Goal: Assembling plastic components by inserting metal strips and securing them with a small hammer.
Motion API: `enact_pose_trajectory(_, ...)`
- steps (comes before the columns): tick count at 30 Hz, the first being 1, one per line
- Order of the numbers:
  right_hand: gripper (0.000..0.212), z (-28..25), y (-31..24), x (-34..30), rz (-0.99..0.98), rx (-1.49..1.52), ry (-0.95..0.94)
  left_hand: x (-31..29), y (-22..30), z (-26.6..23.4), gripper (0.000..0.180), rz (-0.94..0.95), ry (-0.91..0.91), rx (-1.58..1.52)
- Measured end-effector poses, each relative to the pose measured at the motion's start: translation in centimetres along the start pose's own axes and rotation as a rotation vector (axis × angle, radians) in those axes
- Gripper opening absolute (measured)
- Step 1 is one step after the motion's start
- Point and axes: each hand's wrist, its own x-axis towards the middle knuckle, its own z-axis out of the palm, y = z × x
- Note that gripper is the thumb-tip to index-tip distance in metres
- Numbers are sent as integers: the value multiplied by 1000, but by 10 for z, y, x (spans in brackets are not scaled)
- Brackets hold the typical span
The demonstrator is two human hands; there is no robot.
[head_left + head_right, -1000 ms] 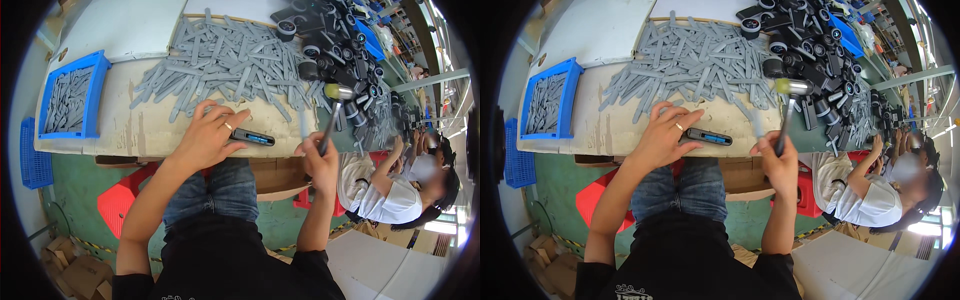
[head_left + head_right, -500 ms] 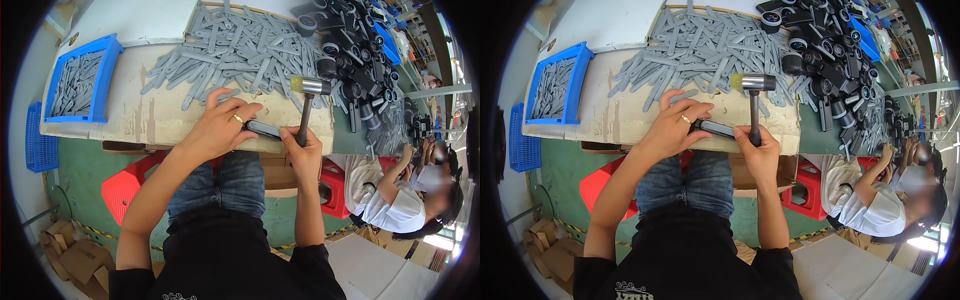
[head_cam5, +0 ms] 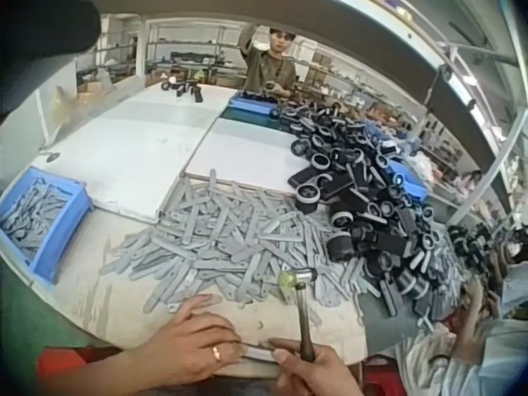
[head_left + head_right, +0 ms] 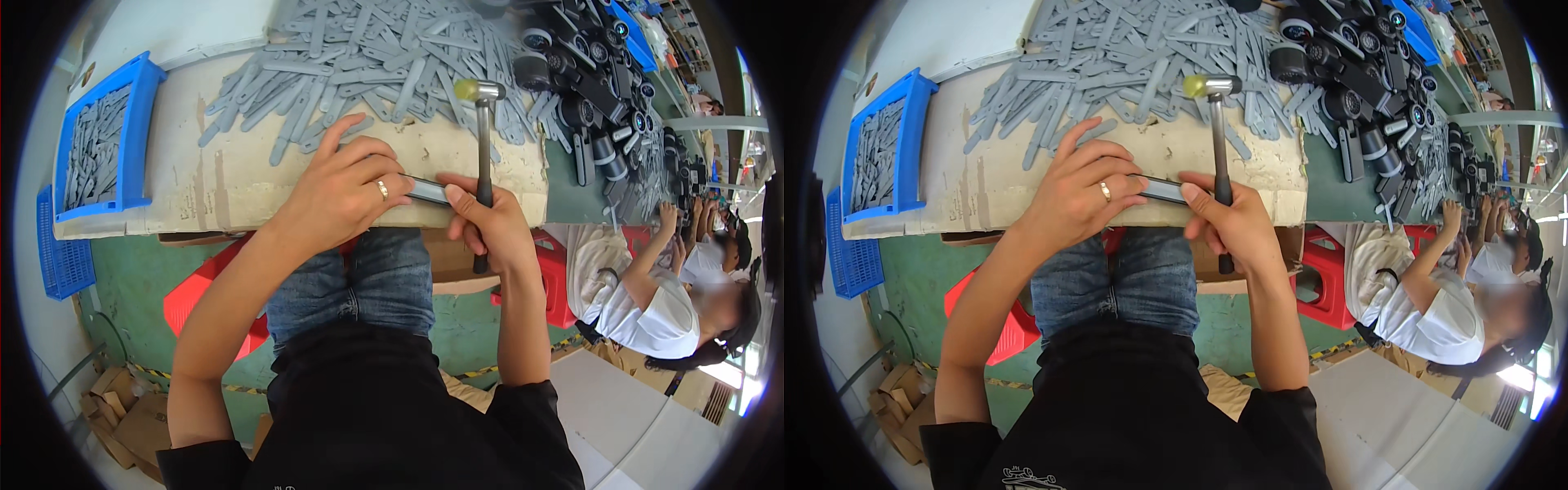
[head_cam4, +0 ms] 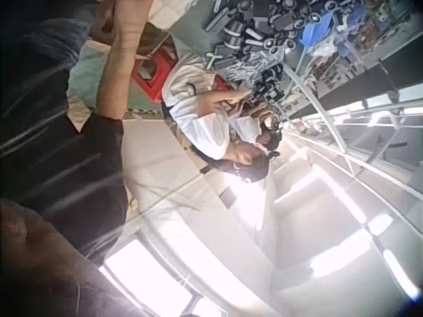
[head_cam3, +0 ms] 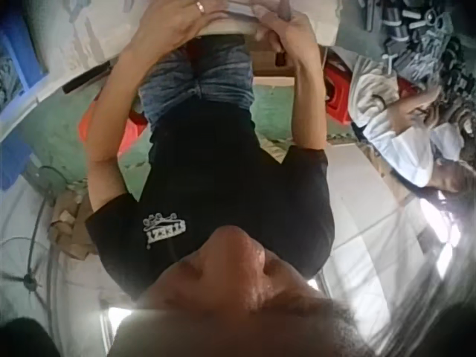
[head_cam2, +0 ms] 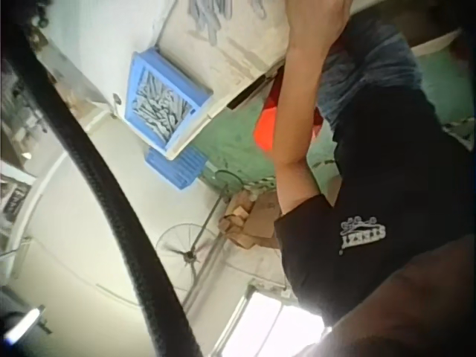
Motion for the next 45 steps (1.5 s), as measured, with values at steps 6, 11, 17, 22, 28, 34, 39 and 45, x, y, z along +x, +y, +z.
enact_pose_trajectory(6, 32, 11, 10, 1, -19, 122, 1, 7, -1, 4, 16, 49, 7, 93)
enact_pose_trajectory(11, 30, 9, 13, -1, -59, 193, 13, 14, -3, 1, 37, 175, -134, 171)
enact_pose_trajectory(17, 39, 9, 31, -7, -275, -1, 198, 12, -3, 3, 38, 120, -170, 122)
enact_pose_trajectory(22, 45, -14, 65, -84, -447, -353, 488, 14, -1, 1, 38, 125, -196, 135)
enact_pose_trajectory(28, 46, -2, 77, -106, -600, -701, 581, 14, -2, 0, 33, 103, -230, 135)
enact_pose_trajectory(34, 48, -9, 82, -112, -710, -618, 621, 16, -1, 0, 41, 144, -203, 114)
enact_pose_trajectory(39, 48, -9, 66, -121, -579, -789, 513, 13, -3, 1, 32, 95, -226, 113)
enact_pose_trajectory(45, 51, -8, 72, -115, -561, -786, 529, 17, 0, -1, 41, 137, -194, 98)
